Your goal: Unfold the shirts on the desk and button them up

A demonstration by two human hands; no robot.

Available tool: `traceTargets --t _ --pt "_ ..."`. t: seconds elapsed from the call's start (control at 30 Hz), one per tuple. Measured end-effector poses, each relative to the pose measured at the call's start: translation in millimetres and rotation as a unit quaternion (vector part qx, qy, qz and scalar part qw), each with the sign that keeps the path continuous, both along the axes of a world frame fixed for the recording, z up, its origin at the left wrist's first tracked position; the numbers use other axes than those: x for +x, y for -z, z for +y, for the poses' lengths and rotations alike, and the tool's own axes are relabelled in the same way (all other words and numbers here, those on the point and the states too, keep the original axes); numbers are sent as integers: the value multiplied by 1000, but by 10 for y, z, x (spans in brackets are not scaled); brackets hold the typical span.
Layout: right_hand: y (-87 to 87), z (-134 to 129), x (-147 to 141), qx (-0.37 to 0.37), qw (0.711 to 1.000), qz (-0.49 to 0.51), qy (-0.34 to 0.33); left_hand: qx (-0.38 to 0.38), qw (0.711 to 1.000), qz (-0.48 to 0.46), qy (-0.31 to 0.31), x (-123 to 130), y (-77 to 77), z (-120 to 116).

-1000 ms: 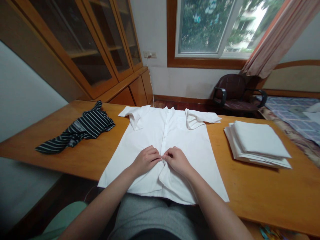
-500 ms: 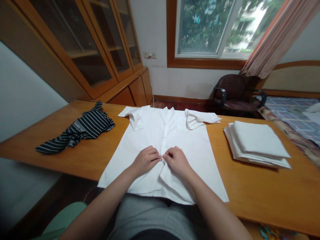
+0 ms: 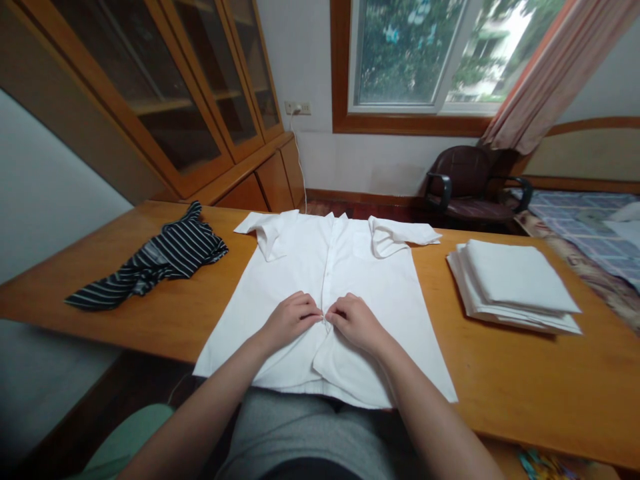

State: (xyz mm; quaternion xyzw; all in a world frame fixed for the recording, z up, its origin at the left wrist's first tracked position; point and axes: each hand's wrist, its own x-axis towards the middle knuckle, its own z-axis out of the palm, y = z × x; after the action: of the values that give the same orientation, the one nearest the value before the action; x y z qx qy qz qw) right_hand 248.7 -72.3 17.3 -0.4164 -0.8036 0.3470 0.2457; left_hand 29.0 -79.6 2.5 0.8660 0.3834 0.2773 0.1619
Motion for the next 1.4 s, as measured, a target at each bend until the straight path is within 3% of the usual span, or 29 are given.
traceTargets --t 0.3,0.7,1.4 --pt "45 -14 -67 36 998 -13 59 -31 999 -10 6 21 -24 21" --pt "164 24 -70 51 996 -36 57 -56 998 -21 6 37 -63 18" --pt "24 -4 -46 19 999 -18 43 -107 993 -37 -21 71 -53 57"
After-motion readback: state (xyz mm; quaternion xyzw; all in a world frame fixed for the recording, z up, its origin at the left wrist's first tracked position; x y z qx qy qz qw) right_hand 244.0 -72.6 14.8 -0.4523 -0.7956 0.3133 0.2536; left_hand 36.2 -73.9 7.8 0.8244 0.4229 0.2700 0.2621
